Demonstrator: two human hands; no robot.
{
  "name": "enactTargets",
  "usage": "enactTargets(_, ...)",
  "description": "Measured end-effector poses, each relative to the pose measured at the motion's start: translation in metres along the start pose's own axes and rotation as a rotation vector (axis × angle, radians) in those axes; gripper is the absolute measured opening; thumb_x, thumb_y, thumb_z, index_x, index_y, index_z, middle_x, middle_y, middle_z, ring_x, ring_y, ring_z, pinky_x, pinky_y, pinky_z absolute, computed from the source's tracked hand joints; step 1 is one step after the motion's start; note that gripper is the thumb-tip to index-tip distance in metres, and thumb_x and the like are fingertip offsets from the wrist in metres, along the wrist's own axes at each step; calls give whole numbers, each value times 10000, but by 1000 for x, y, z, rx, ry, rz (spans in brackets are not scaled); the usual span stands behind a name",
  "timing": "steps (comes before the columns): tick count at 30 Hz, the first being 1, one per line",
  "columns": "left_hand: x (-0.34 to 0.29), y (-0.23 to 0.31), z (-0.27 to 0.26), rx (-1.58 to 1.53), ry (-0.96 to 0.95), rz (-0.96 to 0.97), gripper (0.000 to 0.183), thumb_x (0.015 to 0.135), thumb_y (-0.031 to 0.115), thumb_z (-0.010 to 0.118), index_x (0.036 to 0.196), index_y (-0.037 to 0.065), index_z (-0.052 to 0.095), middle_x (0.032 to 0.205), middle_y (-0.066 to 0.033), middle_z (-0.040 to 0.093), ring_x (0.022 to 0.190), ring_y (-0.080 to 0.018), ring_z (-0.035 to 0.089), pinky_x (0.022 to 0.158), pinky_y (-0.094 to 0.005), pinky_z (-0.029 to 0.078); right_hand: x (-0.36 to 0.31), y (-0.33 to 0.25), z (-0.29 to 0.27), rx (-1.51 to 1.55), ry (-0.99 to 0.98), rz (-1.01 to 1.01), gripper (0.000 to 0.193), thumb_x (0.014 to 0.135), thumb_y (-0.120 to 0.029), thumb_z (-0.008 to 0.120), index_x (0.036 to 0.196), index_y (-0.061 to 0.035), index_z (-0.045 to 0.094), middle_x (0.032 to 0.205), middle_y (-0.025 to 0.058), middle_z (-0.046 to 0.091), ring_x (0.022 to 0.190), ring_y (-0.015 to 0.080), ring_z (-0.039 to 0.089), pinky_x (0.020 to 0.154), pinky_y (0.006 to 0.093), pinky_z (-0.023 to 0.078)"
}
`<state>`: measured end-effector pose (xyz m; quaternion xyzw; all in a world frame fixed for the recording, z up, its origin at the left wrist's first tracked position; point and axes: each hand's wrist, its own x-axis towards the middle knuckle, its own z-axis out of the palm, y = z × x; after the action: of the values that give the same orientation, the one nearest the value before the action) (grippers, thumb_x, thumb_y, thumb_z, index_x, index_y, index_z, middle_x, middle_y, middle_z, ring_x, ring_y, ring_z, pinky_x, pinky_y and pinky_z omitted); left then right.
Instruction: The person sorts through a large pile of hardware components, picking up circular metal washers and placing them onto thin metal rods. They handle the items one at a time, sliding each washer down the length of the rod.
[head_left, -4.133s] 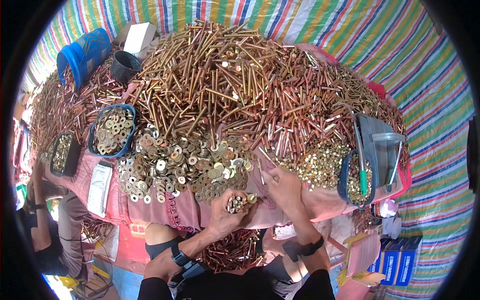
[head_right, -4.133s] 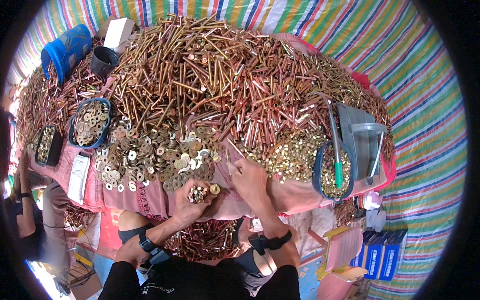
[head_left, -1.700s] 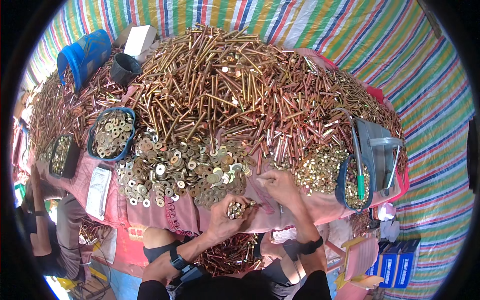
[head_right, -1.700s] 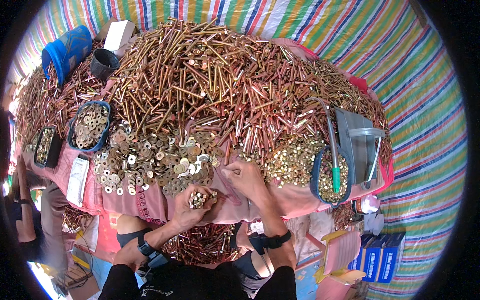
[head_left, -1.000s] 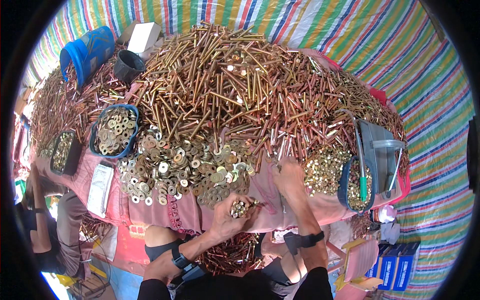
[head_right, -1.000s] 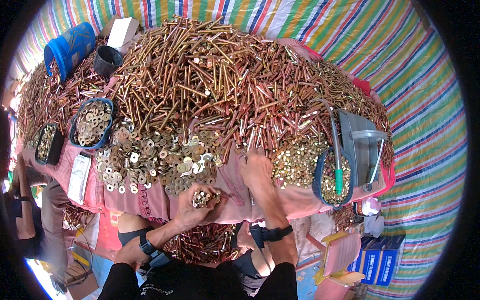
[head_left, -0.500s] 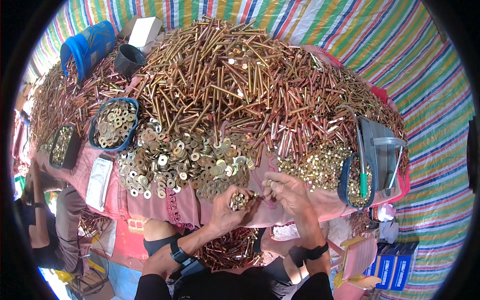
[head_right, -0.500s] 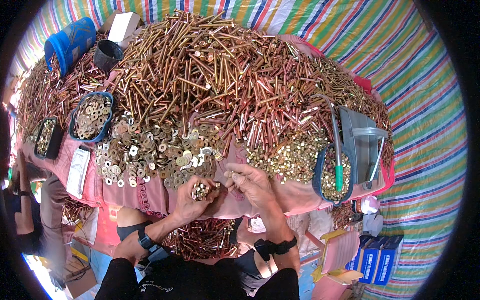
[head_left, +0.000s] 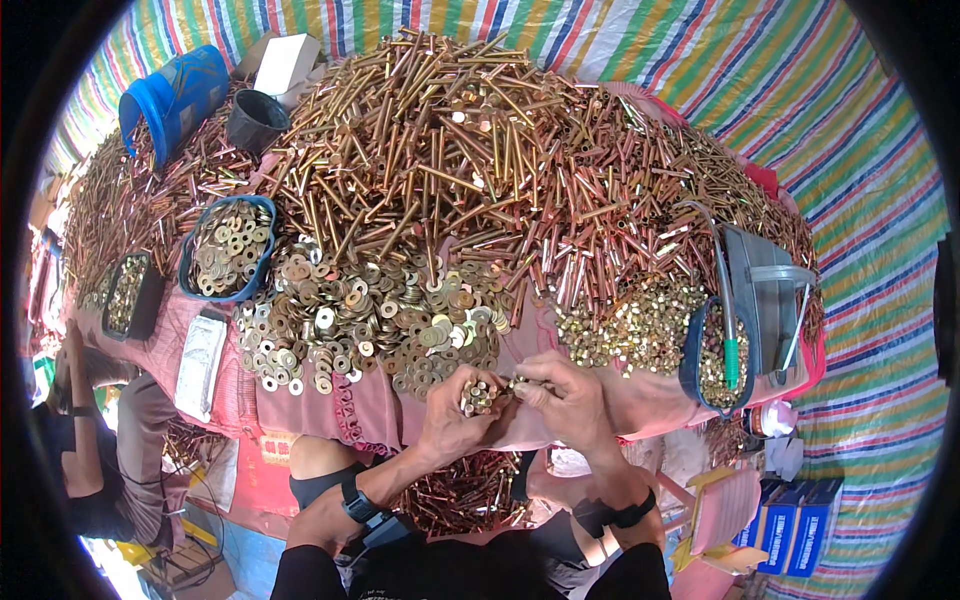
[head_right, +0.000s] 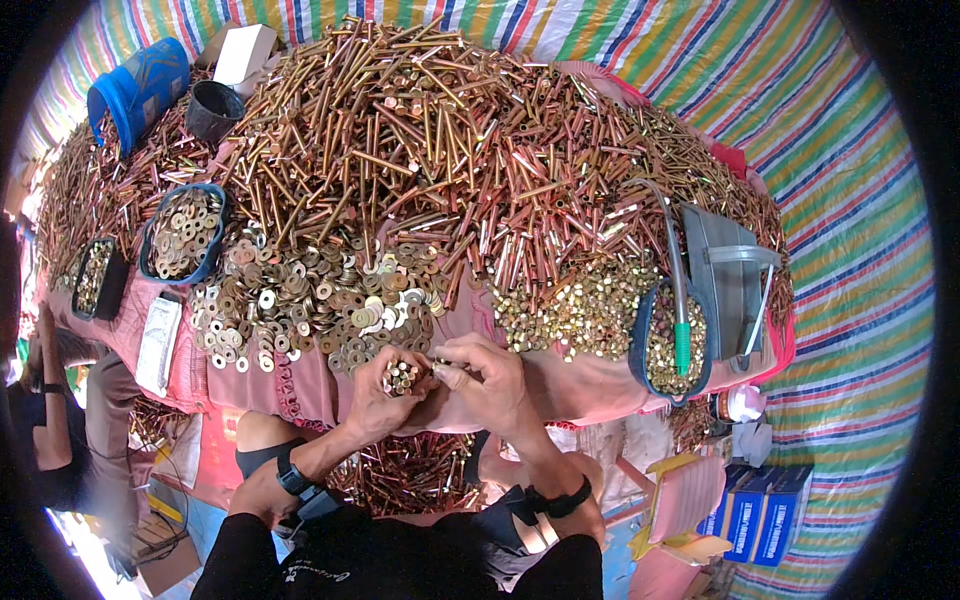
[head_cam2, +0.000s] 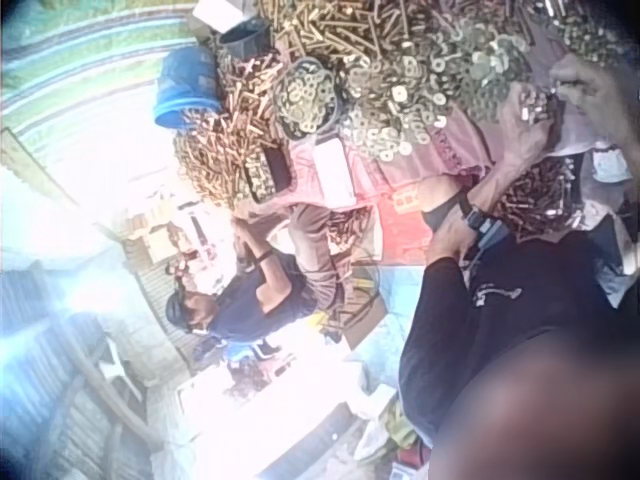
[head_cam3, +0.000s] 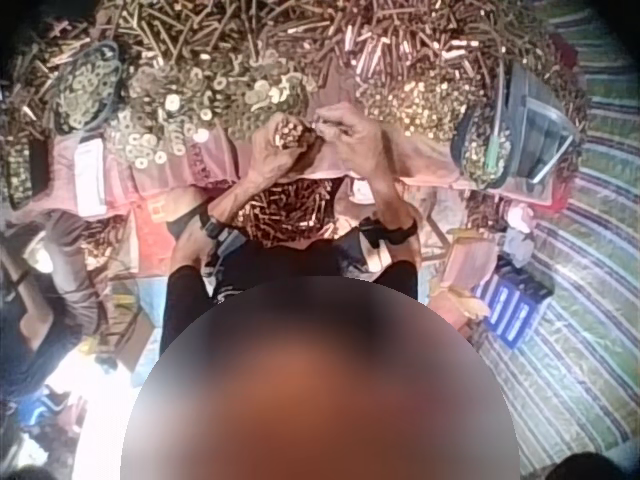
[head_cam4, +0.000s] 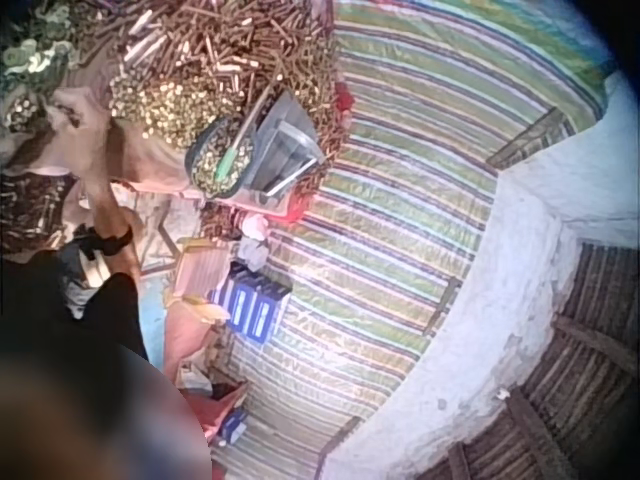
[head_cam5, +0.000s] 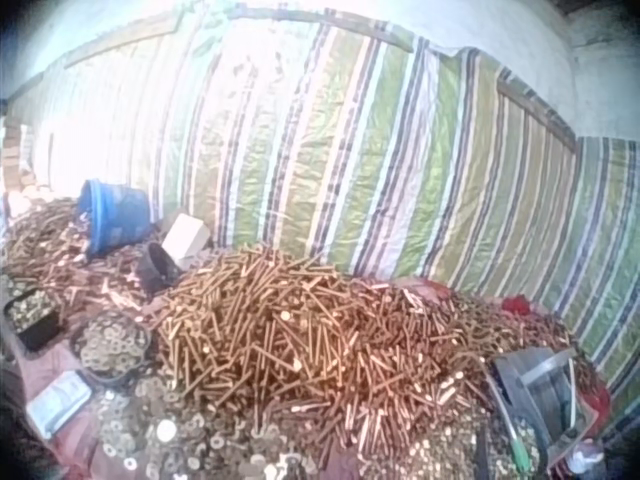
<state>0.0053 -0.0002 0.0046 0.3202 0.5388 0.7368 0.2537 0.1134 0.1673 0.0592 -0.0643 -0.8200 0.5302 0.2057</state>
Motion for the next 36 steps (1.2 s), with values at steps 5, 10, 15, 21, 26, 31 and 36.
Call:
enactTargets(5,1,5,-2,43,-8,-26,274,822,-30,740,1067,16,626,987,-79,718,877,-108,645,789,-301,551,4,-18,2,-222,8,-84,258,901,-53,793,1139,22,723,1042,152,723,921,237,730,795,321,577)
enactTargets(10,1,7,-2,111,-13,-85,273,807,-47,729,1051,17,627,1024,-92,720,921,-125,652,832,-308,545,0,-32,11,-266,85,18,208,907,-54,788,1093,17,725,978,124,717,826,212,705,721,316,559)
enactTargets(15,1,6,-2,87,-30,-116,286,800,-85,739,1043,14,624,1083,-99,717,1004,-144,650,909,-308,529,-3,-35,15,-328,117,-2,219,912,-71,782,1109,13,734,978,133,712,818,233,708,719,328,560)
enactTargets(21,3,7,-3,130,-45,-118,291,801,-89,750,1046,17,634,1063,-91,719,1008,-146,658,907,-310,527,-4,-32,9,-278,70,5,200,903,-30,759,1098,9,741,981,126,716,868,244,705,757,340,552)
enactTargets(26,5,8,-4,194,-51,-38,289,804,-11,796,1041,28,635,1036,-108,748,922,-138,683,819,-320,556,-8,-26,9,-258,76,-31,204,891,-27,780,1078,16,710,978,134,699,882,280,708,788,361,563)
enactTargets(31,5,8,-3,191,-57,-61,284,814,4,808,1033,30,628,1038,-122,752,924,-153,694,817,-327,562,-12,-20,17,-251,165,22,207,882,-92,829,1016,5,706,911,120,696,799,223,704,710,333,562)
enactTargets(36,5,9,-5,194,-83,-40,283,820,10,809,1037,27,628,1046,-129,753,942,-172,712,827,-335,568,-13,-22,15,-184,114,128,258,861,-135,865,1018,0,711,872,100,675,779,184,692,677,313,551)
